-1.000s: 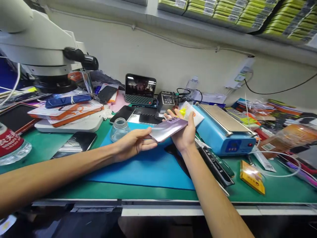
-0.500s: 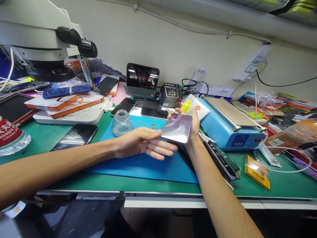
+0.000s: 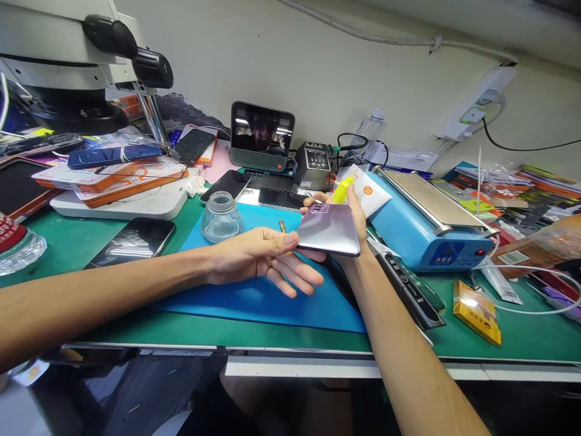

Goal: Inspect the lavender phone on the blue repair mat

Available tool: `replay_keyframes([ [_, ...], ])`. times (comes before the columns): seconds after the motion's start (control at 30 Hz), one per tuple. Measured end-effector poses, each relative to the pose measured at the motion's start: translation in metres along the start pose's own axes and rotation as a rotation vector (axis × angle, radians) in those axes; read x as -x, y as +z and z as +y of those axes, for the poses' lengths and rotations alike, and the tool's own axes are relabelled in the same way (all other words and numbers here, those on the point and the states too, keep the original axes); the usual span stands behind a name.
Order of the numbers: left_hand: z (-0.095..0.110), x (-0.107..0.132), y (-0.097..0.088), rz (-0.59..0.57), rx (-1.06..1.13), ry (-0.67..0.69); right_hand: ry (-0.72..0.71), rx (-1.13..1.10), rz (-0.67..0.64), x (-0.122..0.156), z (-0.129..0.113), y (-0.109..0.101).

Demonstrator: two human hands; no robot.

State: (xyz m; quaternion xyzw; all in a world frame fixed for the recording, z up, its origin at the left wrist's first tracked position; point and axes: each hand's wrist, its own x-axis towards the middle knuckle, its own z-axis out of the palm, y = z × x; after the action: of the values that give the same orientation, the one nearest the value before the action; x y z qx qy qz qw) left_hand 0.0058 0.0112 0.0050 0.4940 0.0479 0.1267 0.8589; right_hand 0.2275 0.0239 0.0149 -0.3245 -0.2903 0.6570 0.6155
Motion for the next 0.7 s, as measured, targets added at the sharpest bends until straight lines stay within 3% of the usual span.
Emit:
replay_keyframes([
  [0.17,0.0034,-0.0003,0.0025,0.023,0.009,0.033,0.035,0.018,-0.006,0.0011,0.0013,0.0039],
  [0.7,0.0027,0.0010,-0.0018,-0.059,-0.019,0.088,0.130,0.243,-0.001,0.0053,0.0077,0.0081],
])
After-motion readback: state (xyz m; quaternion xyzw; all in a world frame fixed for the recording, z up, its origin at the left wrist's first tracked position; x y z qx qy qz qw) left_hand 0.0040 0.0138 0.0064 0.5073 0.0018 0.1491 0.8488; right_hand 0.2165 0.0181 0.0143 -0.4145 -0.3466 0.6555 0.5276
